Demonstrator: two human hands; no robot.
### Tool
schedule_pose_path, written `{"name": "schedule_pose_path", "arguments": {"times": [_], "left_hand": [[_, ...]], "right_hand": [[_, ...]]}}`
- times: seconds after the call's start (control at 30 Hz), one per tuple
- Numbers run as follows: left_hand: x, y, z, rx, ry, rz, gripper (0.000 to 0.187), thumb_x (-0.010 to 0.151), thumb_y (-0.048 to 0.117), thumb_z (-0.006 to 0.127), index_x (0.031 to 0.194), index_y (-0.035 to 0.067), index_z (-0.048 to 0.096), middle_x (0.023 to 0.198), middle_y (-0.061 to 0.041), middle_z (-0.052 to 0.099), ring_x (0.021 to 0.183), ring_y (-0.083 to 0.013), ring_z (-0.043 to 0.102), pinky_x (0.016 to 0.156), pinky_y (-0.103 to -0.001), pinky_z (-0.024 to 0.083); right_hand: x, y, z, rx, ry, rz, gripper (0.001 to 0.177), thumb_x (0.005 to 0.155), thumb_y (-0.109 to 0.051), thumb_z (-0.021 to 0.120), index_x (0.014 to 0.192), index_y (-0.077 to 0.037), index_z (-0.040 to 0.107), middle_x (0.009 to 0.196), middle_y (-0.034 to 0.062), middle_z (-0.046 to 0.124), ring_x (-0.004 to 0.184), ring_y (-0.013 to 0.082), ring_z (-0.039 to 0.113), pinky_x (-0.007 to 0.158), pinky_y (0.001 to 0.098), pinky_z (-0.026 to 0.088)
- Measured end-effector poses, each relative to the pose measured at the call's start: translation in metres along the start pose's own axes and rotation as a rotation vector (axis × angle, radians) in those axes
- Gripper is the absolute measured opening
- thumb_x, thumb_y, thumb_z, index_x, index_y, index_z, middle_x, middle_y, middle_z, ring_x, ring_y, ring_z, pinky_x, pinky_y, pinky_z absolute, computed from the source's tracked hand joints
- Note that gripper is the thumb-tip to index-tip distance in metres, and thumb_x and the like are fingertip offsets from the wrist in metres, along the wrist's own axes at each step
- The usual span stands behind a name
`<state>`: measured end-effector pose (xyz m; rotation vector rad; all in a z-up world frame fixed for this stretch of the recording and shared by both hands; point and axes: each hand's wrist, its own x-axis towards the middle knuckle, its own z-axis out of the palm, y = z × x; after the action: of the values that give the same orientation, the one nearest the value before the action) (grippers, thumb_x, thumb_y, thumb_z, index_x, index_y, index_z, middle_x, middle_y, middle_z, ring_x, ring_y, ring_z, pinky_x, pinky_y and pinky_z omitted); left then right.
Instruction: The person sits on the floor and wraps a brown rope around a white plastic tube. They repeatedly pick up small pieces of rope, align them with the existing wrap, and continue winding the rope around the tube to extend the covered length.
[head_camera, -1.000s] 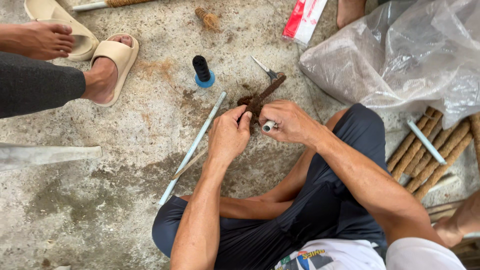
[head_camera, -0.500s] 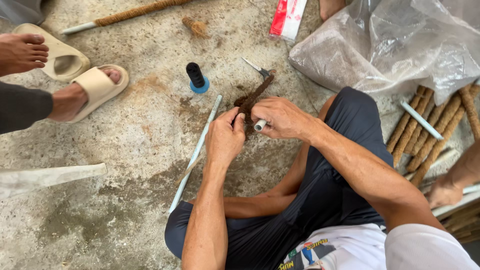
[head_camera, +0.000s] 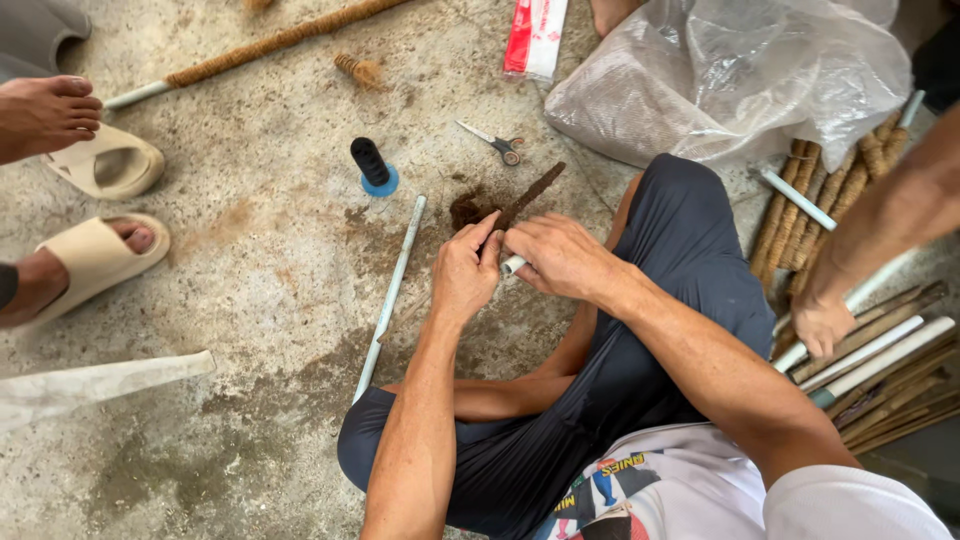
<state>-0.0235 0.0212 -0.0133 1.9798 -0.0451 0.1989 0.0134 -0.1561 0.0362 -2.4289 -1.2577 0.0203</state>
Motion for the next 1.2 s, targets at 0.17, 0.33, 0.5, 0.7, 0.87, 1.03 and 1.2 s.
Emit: {"name": "schedule_pose_path", "arguments": {"times": [0.17,0.33,0.5,0.7,0.87,1.03,1.2], "left_hand": [[-0.015,0.014,0.003,0.025,0.001,0.066,0.035,0.097,0.012,0.064,0.132,0.01,0.068,0.092,-0.017,0.07,0.079,-0.0326,0.069,0.071,-0.042,0.053],[-0.022,0.009,0.0,0.012,-0.05,0.047,0.034,0.097,0.008,0.064,0.13,0.01,0.07,0.093,-0.017,0.071,0.076,-0.0299,0.069,0.07,-0.039,0.054],[-0.02,-0.001,0.004,-0.03,-0.074,0.029,0.034,0.097,0.006,0.063,0.13,0.009,0.069,0.1,-0.015,0.075,0.081,-0.0242,0.074,0.071,-0.035,0.055],[-0.018,-0.001,0.01,0.022,-0.096,-0.045,0.035,0.096,0.009,0.063,0.13,0.011,0.069,0.1,-0.012,0.076,0.08,-0.0233,0.074,0.069,-0.036,0.056],[-0.01,0.014,0.004,-0.025,0.021,0.007,0.03,0.098,0.015,0.066,0.127,0.011,0.071,0.099,-0.012,0.075,0.081,-0.0254,0.073,0.072,-0.037,0.055],[-0.001,0.034,-0.01,0.029,0.05,-0.059,0.032,0.097,0.016,0.065,0.128,0.013,0.07,0.097,-0.01,0.074,0.08,-0.027,0.073,0.071,-0.038,0.055],[0.008,0.037,-0.017,0.111,0.166,-0.026,0.032,0.097,0.016,0.065,0.128,0.011,0.07,0.103,-0.013,0.075,0.087,-0.0326,0.073,0.074,-0.041,0.056]], "right_hand": [[-0.021,-0.01,0.001,-0.039,0.091,-0.004,0.029,0.075,-0.01,0.079,0.095,-0.005,0.058,0.086,0.0118,0.061,0.086,0.0349,0.062,0.077,0.0475,0.047],[-0.026,-0.019,0.012,-0.025,0.074,0.038,0.033,0.074,-0.012,0.081,0.096,-0.006,0.057,0.088,0.0121,0.063,0.089,0.0349,0.064,0.079,0.0477,0.049],[-0.029,-0.012,0.018,0.047,0.036,0.092,0.032,0.079,-0.01,0.081,0.1,-0.006,0.058,0.09,0.0128,0.064,0.089,0.0345,0.065,0.081,0.0482,0.05],[-0.03,-0.006,0.023,0.063,0.083,0.016,0.033,0.076,-0.009,0.079,0.1,-0.006,0.058,0.091,0.013,0.064,0.091,0.0364,0.064,0.081,0.0487,0.05],[-0.025,0.005,0.015,0.128,0.108,-0.009,0.026,0.079,-0.005,0.073,0.097,-0.005,0.054,0.087,0.013,0.06,0.087,0.0372,0.061,0.082,0.0489,0.049],[-0.009,0.019,0.002,0.12,0.052,-0.082,0.027,0.077,-0.005,0.071,0.097,-0.006,0.053,0.086,0.0127,0.057,0.086,0.036,0.059,0.083,0.0472,0.048],[0.018,0.039,-0.014,0.05,-0.035,-0.216,0.032,0.073,-0.007,0.074,0.097,-0.006,0.053,0.088,0.0123,0.057,0.088,0.0354,0.058,0.081,0.0465,0.047]]}}
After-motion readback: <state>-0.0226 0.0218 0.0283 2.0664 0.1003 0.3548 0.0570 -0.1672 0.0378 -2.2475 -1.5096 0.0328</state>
